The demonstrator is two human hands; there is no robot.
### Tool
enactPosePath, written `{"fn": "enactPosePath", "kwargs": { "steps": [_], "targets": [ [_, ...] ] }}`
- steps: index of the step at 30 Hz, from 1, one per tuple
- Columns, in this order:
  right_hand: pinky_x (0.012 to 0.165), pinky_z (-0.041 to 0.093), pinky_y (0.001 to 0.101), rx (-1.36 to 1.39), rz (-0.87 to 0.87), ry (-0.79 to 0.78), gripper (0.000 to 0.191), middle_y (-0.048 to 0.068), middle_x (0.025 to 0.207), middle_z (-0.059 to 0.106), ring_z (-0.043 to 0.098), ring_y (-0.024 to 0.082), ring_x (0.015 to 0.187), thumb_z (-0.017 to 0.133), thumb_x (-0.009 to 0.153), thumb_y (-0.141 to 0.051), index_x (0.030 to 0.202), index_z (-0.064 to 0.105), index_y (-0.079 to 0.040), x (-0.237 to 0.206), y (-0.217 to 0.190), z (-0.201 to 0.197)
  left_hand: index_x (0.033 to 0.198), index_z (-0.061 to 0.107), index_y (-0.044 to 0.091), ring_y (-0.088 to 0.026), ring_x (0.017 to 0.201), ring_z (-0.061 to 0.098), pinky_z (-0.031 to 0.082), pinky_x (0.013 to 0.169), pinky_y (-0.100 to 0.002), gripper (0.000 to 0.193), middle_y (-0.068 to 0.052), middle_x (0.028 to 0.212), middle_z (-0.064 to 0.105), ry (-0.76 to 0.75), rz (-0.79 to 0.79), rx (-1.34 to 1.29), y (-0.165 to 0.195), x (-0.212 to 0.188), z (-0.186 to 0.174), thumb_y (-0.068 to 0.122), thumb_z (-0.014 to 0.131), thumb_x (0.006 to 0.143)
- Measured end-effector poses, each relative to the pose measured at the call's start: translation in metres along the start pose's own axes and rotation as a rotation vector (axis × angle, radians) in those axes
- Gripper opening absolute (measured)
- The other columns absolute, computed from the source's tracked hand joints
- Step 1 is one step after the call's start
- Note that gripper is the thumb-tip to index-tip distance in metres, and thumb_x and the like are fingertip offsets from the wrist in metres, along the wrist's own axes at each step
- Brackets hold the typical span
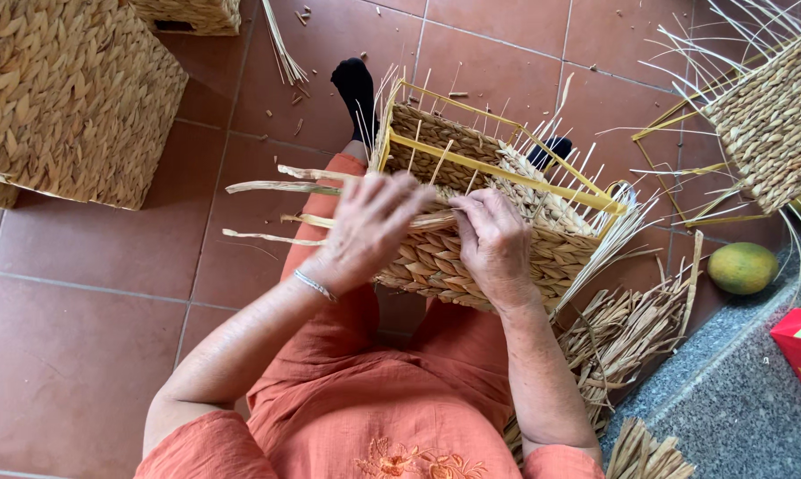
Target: The person sits on the floor weaving dried water hyacinth strands around a rectangular basket body attached to a yellow bamboo frame, tucking and tightening strands along the rim. They rotate the basket, pull new strands from bundles on the floor, and use scissors to trim excess ends from the woven edge.
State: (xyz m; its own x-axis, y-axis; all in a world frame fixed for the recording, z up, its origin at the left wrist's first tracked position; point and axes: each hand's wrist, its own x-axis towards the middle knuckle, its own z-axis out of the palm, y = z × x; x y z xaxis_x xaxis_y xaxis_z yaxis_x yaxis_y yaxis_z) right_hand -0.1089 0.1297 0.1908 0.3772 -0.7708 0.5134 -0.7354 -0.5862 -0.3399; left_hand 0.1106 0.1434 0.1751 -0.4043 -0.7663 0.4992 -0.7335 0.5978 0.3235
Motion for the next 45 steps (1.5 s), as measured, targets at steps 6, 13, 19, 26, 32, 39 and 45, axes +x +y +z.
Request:
{"fn": "enactPosePath", "kwargs": {
  "steps": [6,13,19,26,32,39,45],
  "targets": [
    [0.069,0.061,0.0307,-0.006,0.059,0.060,0.009,0.006,0.091,0.071,0.071,0.018,0.081,0.082,0.092,-0.009,0.097,0.075,-0.007,-0.003,0.004,0.017,0.102,0.064,0.011,-0.028,0.122,0.053,0.039,0.105,-0.046,0.022,-0.010,0.131,0.056,0.084,0.062,0.208,-0.024,-0.002,-0.017,0.013,0.066,0.081],
    [0.065,0.056,0.0320,-0.015,0.104,0.221,0.016,0.005,0.086,0.068,0.067,0.016,0.076,0.081,0.092,-0.010,0.101,0.068,-0.007,-0.010,0.006,0.028,0.105,0.068,0.012,-0.027,0.100,0.057,0.042,0.088,-0.043,0.016,-0.004,0.097,0.061,-0.045,-0.150,-0.067,-0.030,-0.014,-0.009,0.011,0.072,0.090],
    [0.052,0.052,0.0277,-0.039,0.126,0.274,0.021,0.005,0.091,0.066,0.065,0.014,0.072,0.080,0.096,-0.011,0.110,0.065,-0.005,-0.014,0.005,0.042,0.113,0.066,0.010,-0.031,0.109,0.058,0.041,0.099,-0.049,0.029,-0.007,0.111,0.064,0.170,-0.077,0.080,-0.010,-0.015,-0.030,0.009,0.075,0.086],
    [0.074,0.062,0.0354,-0.054,-0.030,0.189,0.019,0.008,0.099,0.063,0.069,0.022,0.090,0.070,0.089,0.004,0.105,0.066,-0.006,-0.010,-0.011,0.037,0.111,0.064,0.008,-0.032,0.103,0.057,0.041,0.093,-0.050,0.032,-0.010,0.109,0.060,-0.022,-0.044,0.085,0.013,-0.023,-0.037,0.024,0.076,0.086],
    [0.083,0.062,0.0341,-0.008,0.011,0.079,0.035,0.009,0.105,0.069,0.071,0.025,0.095,0.065,0.088,0.015,0.117,0.070,-0.004,-0.005,-0.016,0.019,0.105,0.062,0.008,-0.032,0.101,0.060,0.047,0.090,-0.046,0.022,-0.010,0.102,0.061,-0.118,-0.087,0.060,0.009,-0.024,-0.033,0.011,0.069,0.085],
    [0.085,0.058,0.0411,0.139,-0.027,-0.014,0.030,0.014,0.109,0.073,0.070,0.032,0.095,0.076,0.086,-0.005,0.115,0.069,-0.002,-0.002,-0.023,-0.004,0.104,0.062,0.009,-0.026,0.096,0.061,0.047,0.085,-0.046,0.018,-0.006,0.091,0.064,0.005,-0.069,0.053,0.006,-0.014,-0.060,0.014,0.070,0.088],
    [0.083,0.058,0.0430,0.047,0.027,0.019,0.015,0.008,0.100,0.071,0.072,0.028,0.089,0.074,0.097,-0.010,0.109,0.067,-0.007,0.006,-0.023,0.013,0.121,0.063,0.010,-0.027,0.111,0.060,0.039,0.097,-0.057,0.038,-0.013,0.117,0.066,0.278,0.035,0.418,0.013,-0.006,-0.070,0.011,0.066,0.084]
  ]
}}
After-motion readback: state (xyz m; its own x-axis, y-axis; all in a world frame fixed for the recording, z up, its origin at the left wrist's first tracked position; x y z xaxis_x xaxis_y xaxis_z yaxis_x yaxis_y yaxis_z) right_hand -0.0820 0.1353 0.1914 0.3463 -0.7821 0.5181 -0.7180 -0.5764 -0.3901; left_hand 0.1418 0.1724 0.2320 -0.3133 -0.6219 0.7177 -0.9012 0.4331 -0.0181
